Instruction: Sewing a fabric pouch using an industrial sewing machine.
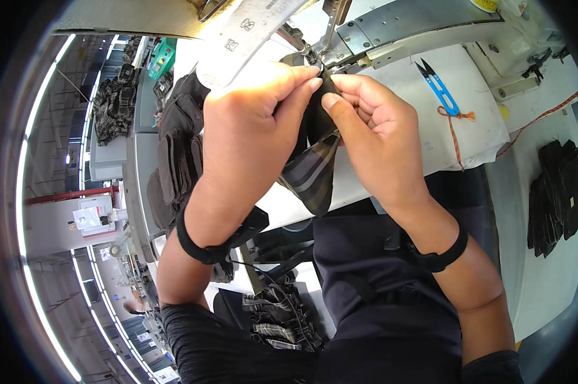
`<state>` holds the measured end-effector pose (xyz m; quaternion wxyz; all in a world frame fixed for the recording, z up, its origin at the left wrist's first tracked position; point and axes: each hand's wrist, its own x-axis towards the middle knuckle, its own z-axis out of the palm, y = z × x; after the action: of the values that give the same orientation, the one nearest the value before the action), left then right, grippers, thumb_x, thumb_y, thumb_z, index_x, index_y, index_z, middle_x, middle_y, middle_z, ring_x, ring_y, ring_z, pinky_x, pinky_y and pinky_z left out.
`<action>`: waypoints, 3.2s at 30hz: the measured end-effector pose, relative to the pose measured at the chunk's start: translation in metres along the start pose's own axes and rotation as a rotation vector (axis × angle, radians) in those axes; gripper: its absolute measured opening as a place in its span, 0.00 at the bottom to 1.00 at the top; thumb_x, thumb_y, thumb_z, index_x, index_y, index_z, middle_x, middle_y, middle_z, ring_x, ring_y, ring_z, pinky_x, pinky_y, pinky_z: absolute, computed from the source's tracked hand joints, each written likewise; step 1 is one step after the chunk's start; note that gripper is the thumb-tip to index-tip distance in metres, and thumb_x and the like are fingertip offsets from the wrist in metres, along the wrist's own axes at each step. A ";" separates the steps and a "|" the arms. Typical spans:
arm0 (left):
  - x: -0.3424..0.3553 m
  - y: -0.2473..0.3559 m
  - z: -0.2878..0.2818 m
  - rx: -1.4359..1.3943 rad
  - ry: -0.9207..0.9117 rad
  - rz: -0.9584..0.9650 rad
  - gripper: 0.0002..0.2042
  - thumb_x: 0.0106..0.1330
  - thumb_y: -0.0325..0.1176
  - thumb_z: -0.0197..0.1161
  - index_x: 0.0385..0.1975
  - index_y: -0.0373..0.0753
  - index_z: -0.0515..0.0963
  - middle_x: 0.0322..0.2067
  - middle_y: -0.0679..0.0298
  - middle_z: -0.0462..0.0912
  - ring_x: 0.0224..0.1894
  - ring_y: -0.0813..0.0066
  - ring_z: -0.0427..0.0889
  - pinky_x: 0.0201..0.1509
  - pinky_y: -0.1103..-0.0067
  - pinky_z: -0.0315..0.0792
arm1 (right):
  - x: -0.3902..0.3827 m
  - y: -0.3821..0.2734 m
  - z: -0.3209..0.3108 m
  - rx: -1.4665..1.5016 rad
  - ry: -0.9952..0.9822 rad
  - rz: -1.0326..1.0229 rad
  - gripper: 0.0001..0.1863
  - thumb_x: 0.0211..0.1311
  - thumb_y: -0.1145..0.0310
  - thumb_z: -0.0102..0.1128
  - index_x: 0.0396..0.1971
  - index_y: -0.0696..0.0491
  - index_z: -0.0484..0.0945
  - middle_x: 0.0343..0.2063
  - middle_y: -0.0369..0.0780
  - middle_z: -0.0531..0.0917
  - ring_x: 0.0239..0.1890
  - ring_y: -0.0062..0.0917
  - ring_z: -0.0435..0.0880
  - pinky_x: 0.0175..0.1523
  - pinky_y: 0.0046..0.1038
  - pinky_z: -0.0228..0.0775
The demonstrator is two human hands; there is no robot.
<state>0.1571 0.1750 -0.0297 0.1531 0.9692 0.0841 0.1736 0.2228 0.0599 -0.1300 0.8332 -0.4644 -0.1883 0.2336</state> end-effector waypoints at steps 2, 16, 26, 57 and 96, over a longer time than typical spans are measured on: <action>-0.003 0.004 0.004 0.117 0.067 0.013 0.08 0.68 0.24 0.72 0.45 0.33 0.90 0.31 0.60 0.90 0.32 0.81 0.84 0.41 0.83 0.77 | 0.001 -0.002 0.002 0.040 0.006 0.010 0.08 0.75 0.77 0.60 0.47 0.64 0.83 0.31 0.33 0.85 0.32 0.09 0.78 0.36 0.18 0.71; -0.025 0.004 0.021 0.001 0.194 -0.021 0.13 0.67 0.23 0.71 0.51 0.35 0.88 0.41 0.53 0.92 0.43 0.63 0.91 0.52 0.74 0.80 | -0.007 -0.012 -0.010 -0.339 -0.054 0.015 0.18 0.65 0.78 0.59 0.54 0.58 0.83 0.37 0.36 0.86 0.36 0.12 0.80 0.39 0.20 0.74; -0.028 -0.003 0.018 -0.531 0.222 -0.501 0.10 0.75 0.27 0.69 0.50 0.30 0.88 0.36 0.66 0.91 0.34 0.85 0.85 0.41 0.88 0.75 | -0.022 -0.003 -0.011 -0.432 -0.027 -0.135 0.14 0.77 0.72 0.59 0.56 0.60 0.81 0.30 0.40 0.83 0.28 0.17 0.75 0.34 0.24 0.71; -0.041 0.005 0.042 0.183 0.330 0.186 0.23 0.52 0.12 0.70 0.52 0.32 0.87 0.44 0.54 0.84 0.41 0.58 0.88 0.44 0.71 0.83 | -0.019 -0.004 -0.016 -0.058 -0.125 -0.005 0.13 0.81 0.73 0.56 0.56 0.60 0.83 0.26 0.28 0.77 0.28 0.07 0.65 0.31 0.18 0.61; -0.026 -0.041 0.036 0.346 0.395 0.463 0.19 0.55 0.30 0.70 0.49 0.41 0.89 0.40 0.68 0.87 0.41 0.69 0.85 0.45 0.73 0.72 | -0.012 0.004 -0.012 -0.051 0.031 -0.025 0.12 0.69 0.81 0.67 0.51 0.64 0.86 0.40 0.37 0.86 0.39 0.13 0.81 0.45 0.19 0.75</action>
<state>0.1416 0.1978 -0.0834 -0.0761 0.9218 -0.0819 0.3713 0.2180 0.0470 -0.1404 0.8268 -0.4867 -0.1873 0.2110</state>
